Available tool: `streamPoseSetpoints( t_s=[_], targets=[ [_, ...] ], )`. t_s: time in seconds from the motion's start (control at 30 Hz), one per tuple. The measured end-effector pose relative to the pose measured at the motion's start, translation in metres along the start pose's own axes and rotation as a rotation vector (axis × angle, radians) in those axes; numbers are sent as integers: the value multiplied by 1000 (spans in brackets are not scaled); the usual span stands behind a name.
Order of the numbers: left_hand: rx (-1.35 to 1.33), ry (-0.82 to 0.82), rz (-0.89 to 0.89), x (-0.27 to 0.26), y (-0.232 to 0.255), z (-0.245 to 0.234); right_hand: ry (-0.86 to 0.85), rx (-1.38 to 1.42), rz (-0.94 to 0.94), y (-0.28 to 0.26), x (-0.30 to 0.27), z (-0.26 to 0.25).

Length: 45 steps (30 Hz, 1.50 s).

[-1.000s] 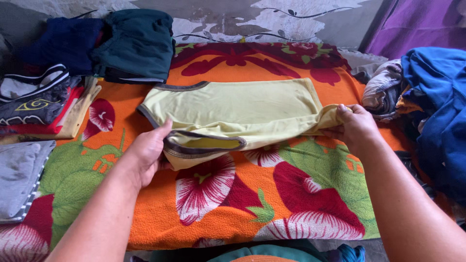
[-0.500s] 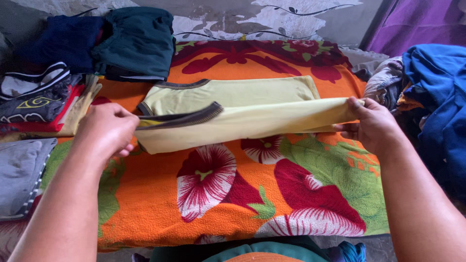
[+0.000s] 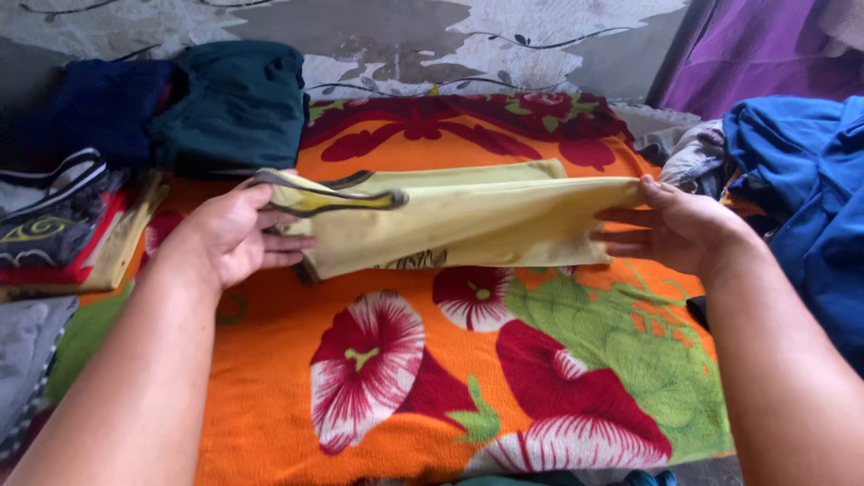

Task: The person folds a grey patterned shirt and a yellow tank top by hand on a bed, smoothing the fabric with their palms and placing each item onto a stack. They then pick up a blue shirt from a pile and begin to unfold it.

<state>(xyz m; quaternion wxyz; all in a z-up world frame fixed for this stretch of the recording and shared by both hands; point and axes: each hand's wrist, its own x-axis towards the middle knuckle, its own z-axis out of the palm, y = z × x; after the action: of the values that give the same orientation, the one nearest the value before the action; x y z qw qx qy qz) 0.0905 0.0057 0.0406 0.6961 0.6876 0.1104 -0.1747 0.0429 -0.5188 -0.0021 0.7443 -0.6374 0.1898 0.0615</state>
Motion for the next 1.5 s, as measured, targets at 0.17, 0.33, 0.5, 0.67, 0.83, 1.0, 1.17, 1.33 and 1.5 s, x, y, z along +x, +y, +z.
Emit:
streamPoseSetpoints(
  t_s=[0.17,0.33,0.5,0.67,0.83,1.0,1.17,1.33,1.5],
  targets=[
    [-253,-249,94,69,14,26,-189,701,-29,-10,33,25],
    [-658,-449,247,141,37,54,-169,1083,-46,-31,99,35],
    [-842,-605,475,161,103,58,-364,1105,-284,-83,142,28],
    [-983,-795,581,128,133,53,-714,1438,-485,-116,127,31],
    [-735,-755,644,104,49,40,-650,1270,-608,-47,87,10],
    [-310,-198,195,108,-73,16,104,931,-214,44,40,-21],
    [-411,-188,111,97,-95,-1,411,362,-76,65,22,-30],
    [-251,-42,112,92,-77,17,362,142,-110,68,20,-46],
    [-7,-13,195,91,-60,20,408,10,-126,58,7,-42]
  ],
)
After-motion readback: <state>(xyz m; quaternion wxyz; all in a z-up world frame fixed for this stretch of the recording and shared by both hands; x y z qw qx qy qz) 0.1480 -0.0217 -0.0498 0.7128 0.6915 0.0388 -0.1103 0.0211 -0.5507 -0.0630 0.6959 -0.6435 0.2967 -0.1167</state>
